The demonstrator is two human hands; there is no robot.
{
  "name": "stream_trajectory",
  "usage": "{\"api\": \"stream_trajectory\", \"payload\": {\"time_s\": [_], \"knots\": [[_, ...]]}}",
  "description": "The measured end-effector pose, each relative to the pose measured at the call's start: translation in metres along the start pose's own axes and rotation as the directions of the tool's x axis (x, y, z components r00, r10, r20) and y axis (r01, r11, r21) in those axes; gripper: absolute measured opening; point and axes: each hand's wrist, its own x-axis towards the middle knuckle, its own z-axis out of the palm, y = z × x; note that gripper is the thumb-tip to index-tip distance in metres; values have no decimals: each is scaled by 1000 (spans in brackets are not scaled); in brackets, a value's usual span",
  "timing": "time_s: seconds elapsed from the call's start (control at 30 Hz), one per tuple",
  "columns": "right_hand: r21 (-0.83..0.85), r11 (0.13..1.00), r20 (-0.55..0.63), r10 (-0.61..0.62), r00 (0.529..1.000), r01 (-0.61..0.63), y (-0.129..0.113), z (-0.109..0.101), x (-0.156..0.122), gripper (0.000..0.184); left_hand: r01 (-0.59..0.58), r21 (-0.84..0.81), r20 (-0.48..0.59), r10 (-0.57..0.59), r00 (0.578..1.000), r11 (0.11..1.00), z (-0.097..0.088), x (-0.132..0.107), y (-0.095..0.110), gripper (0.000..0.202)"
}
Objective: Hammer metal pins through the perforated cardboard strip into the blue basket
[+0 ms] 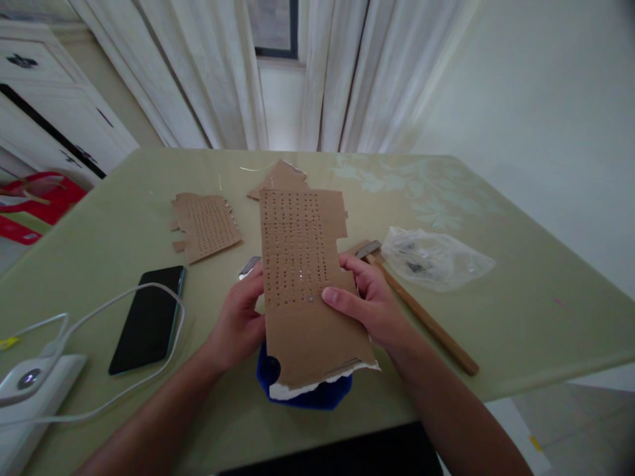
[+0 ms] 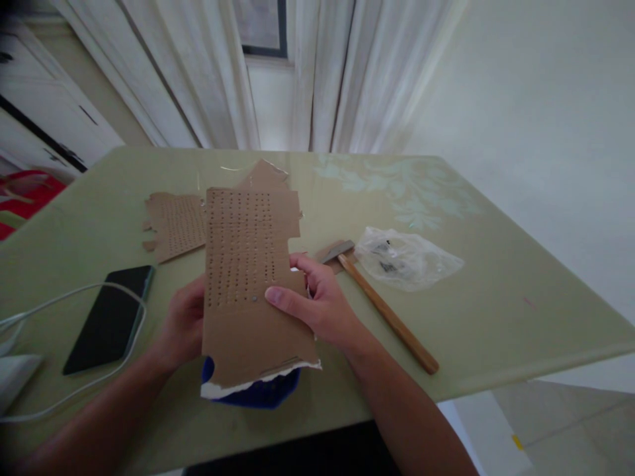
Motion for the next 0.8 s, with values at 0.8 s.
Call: {"api": "stream_trajectory", "payload": {"time_s": [0.8], "knots": [[-53,995,116,89,989,-84,-8,-3,-6,41,-37,41,-3,37,999,998,-2,2,11,32]]}}
